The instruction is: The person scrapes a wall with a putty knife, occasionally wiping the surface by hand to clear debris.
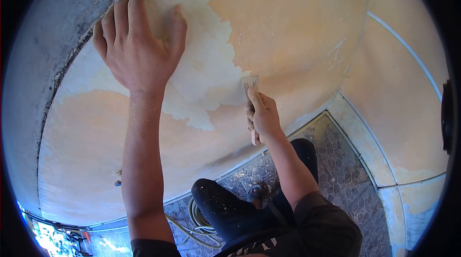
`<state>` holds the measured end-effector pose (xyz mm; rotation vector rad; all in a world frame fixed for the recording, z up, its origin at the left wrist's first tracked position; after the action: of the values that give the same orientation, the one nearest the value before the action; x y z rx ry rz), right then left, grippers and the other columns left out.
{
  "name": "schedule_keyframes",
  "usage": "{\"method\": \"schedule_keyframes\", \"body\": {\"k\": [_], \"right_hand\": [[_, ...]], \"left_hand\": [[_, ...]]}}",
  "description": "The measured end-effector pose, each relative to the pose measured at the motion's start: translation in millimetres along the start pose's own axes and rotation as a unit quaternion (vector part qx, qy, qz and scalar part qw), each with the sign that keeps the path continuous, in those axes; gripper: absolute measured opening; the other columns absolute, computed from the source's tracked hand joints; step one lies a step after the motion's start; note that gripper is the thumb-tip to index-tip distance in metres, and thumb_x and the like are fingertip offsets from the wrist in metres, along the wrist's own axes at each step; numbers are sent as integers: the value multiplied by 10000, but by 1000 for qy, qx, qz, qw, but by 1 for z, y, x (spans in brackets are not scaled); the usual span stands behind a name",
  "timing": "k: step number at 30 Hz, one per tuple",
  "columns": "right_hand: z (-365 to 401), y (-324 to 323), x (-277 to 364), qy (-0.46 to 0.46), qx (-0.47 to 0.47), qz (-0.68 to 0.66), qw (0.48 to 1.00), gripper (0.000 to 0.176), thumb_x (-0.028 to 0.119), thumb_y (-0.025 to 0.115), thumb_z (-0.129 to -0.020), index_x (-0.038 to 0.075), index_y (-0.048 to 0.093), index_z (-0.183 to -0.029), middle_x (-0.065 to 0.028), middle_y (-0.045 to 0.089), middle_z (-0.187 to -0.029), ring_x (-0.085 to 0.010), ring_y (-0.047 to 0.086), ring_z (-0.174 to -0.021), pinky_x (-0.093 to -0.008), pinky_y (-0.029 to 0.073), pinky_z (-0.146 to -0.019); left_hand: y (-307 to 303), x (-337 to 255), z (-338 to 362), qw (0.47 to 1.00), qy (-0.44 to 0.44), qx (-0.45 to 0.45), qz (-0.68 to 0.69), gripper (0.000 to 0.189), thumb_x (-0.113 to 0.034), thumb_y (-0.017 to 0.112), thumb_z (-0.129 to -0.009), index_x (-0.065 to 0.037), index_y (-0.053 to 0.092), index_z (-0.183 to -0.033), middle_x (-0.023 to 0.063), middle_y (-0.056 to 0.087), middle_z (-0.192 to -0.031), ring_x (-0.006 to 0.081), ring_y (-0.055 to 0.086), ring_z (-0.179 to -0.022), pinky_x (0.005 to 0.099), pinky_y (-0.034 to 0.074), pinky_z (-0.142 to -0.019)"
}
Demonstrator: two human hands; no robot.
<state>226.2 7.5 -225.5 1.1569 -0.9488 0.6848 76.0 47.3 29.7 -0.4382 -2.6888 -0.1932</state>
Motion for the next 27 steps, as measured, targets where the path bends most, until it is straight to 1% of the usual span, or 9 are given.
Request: {"method": "schedule_keyframes", "body": {"k": [3,5,9,11,14,21,24,26,27], "right_hand": [[1,1,0,-6,0,-8,1000,499,483,553,-1057,81,522,-763,21,418,-542,-88,382,-393,-277,341,-385],[1,3,4,-25,2,-29,999,505,487,556,-1054,86,515,-750,20,418,-544,-86,381,-394,-274,340,-384],[1,4,-2,-28,19,-37,999,509,489,558,-1053,85,513,-746,17,422,-548,-87,382,-395,-277,346,-381],[-1,5,-2,-15,-9,-27,999,513,542,575,-1031,125,496,-743,36,394,-530,-86,360,-381,-279,334,-380],[-2,4,6,-31,-8,-28,999,517,503,582,-1038,87,517,-738,18,418,-549,-84,380,-400,-274,336,-377],[-6,15,9,-31,-33,-45,998,518,504,590,-1034,93,520,-726,19,418,-545,-79,363,-386,-268,318,-368],[-2,17,17,-63,-16,-68,996,514,493,590,-1036,96,518,-718,22,423,-546,-77,370,-382,-268,314,-367],[1,10,10,-24,-2,-21,999,513,479,584,-1042,88,519,-717,23,426,-544,-77,387,-385,-272,317,-368],[-1,11,11,-31,0,-21,999,513,479,584,-1042,88,519,-717,23,426,-544,-77,387,-385,-272,317,-368]], "left_hand": [[-2,-2,3,1000,2,6,4,520,-429,711,-842,-142,660,-1273,28,688,-1152,242,630,-1101,443,387,-1036],[-3,-3,2,999,5,34,-16,520,-475,700,-898,-175,654,-1320,35,694,-1235,263,622,-1184,454,381,-1089],[-5,-3,1,999,-1,33,-20,516,-471,698,-899,-176,654,-1321,33,692,-1241,261,621,-1187,458,380,-1093],[-4,-4,2,999,-12,39,-17,514,-468,695,-902,-174,653,-1321,31,693,-1240,259,623,-1184,459,379,-1095],[-4,-4,2,999,4,31,-14,517,-469,696,-900,-173,652,-1322,30,692,-1238,258,626,-1179,458,384,-1090],[-5,-6,2,999,-17,46,-12,520,-465,706,-891,-167,657,-1315,33,690,-1236,255,620,-1186,453,386,-1085],[-3,-4,2,999,4,31,-8,522,-455,711,-889,-164,653,-1318,34,686,-1243,257,615,-1190,453,383,-1085],[-1,-2,2,1000,-5,-3,20,525,-429,711,-843,-141,658,-1278,29,687,-1160,245,628,-1112,444,384,-1045],[-1,-1,1,1000,-5,-10,19,525,-429,711,-843,-141,658,-1278,29,687,-1160,245,628,-1112,444,384,-1045]]}}
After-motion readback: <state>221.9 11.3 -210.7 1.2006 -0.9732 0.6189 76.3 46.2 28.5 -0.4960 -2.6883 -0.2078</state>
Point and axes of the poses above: each hand's wrist, its own z-axis away from the middle knuckle, its own y-axis out of the palm, x = y × z, the point moved 4 cm from there along -z, towards the middle knuckle
